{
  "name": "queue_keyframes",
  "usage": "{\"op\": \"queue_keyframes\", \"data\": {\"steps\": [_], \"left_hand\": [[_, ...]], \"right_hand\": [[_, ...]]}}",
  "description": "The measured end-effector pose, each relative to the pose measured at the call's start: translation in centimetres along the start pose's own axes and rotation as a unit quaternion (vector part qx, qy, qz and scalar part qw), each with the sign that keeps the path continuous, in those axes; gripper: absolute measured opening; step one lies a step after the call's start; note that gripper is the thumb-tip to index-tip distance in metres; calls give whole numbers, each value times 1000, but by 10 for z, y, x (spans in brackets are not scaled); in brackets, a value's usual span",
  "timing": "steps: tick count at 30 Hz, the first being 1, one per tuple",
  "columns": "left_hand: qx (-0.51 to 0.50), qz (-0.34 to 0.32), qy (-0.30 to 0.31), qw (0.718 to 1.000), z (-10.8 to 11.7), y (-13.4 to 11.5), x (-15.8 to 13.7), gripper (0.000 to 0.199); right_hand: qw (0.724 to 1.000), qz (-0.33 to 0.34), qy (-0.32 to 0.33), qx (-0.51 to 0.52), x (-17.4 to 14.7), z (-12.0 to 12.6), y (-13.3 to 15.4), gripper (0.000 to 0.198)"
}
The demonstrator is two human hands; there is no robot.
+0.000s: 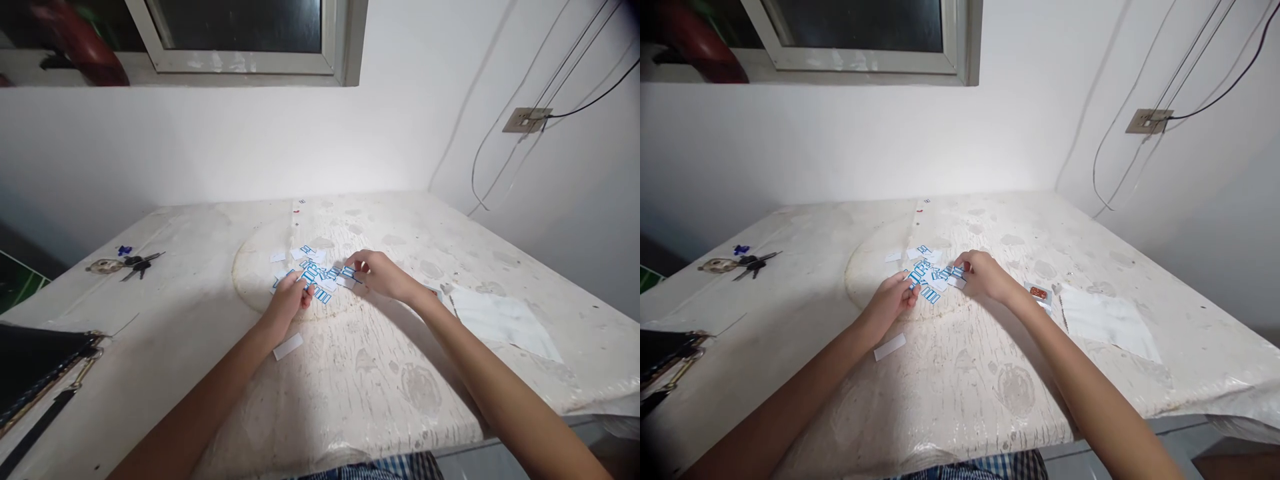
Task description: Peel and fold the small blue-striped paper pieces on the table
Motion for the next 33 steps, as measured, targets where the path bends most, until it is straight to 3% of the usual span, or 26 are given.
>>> {"op": "queue_keyframes", "data": {"steps": [5,8,13,17,28,33], "left_hand": [[-16,34,53,998,-7,11,-1,10],[-31,45,111,992,-13,14,-5,19],[-48,41,176,982,-23,10,-14,24],[-64,29,178,982,-25,8,-18,27],[-11,6,177,984,-29,3,-21,3],[-11,4,151,988,-25,4,-19,4]], "right_hand": [[978,2,9,208,-3,7,19,16],[964,40,2,263,-8,4,31,17],[976,92,27,197,-16,-9,41,18],[983,108,9,150,-19,-14,45,20],[987,147,-33,49,-23,-21,50,23],[976,159,-150,-5,-21,-5,45,26]]}}
Point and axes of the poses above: each hand's wrist, its own x-axis towards the middle knuckle, its own z-axis out of the back of the hand, y = z × x, the point moved 4 cm from there along x, towards the middle knuckle, and after that the axes turned 7 degrees about -z, right-handed, at the moved point
